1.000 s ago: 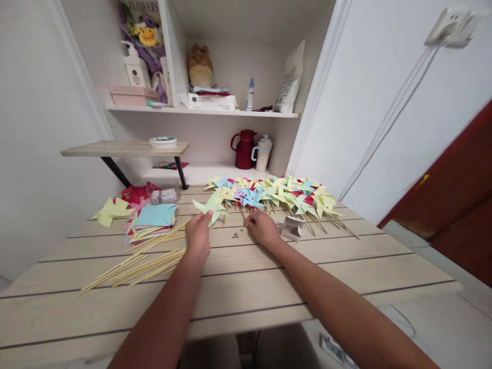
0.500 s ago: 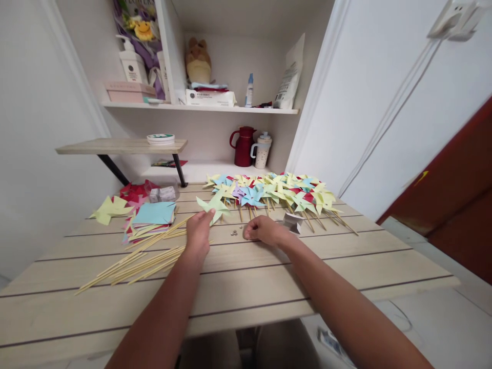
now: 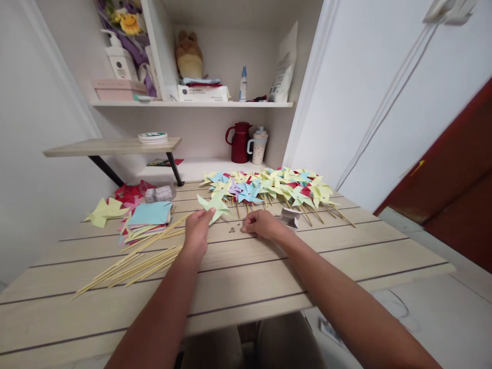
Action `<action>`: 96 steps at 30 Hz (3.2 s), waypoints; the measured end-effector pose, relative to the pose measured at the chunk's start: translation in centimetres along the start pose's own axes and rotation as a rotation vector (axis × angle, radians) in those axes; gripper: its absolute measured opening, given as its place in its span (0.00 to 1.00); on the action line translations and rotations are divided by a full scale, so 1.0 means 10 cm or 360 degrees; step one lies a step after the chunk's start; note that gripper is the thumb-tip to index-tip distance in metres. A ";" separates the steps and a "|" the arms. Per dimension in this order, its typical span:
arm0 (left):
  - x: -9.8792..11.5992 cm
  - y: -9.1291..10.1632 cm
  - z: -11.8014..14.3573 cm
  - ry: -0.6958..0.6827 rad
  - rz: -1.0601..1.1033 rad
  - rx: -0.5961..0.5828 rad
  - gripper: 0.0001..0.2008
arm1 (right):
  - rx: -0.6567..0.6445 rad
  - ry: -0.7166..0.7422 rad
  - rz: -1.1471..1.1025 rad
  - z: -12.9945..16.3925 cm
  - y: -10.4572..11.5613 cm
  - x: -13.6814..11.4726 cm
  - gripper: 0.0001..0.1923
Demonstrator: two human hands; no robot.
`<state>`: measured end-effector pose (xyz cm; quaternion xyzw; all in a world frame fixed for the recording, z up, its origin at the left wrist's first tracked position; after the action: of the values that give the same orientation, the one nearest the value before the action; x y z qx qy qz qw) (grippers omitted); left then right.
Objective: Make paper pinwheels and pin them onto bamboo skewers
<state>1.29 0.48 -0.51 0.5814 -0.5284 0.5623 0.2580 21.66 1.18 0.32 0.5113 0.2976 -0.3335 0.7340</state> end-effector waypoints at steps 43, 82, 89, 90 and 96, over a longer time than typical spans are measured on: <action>-0.05 0.02 0.00 0.0025 -0.0102 -0.0127 0.19 | -0.0042 0.0093 -0.0064 -0.01 -0.01 0.07 0.04; 0.01 -0.02 0.05 0.0064 -0.0107 -0.0222 0.18 | -0.0130 0.0214 0.0179 0.04 0.02 0.01 0.04; 0.01 -0.02 0.06 0.0075 -0.0120 -0.0219 0.17 | -0.0169 0.0160 0.0082 0.09 0.02 0.01 0.05; 0.01 -0.02 0.06 0.0078 -0.0120 -0.0222 0.17 | -0.0174 0.0153 0.0080 0.10 0.02 0.01 0.06; 0.02 -0.03 0.07 0.0089 -0.0102 -0.0240 0.16 | -0.0158 0.0162 0.0160 0.16 0.04 -0.03 0.10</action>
<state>1.82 -0.10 -0.42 0.5610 -0.5429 0.5285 0.3337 21.89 -0.15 1.25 0.5049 0.3247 -0.2548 0.7581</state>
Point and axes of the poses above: each hand's wrist, its own z-axis away from the middle knuckle, its own y-axis out of the back of the hand, x = y × z, the point moved 1 cm from there along -z, towards the middle knuckle, and after that the axes turned 14 degrees about -y, right-handed, at the moved point
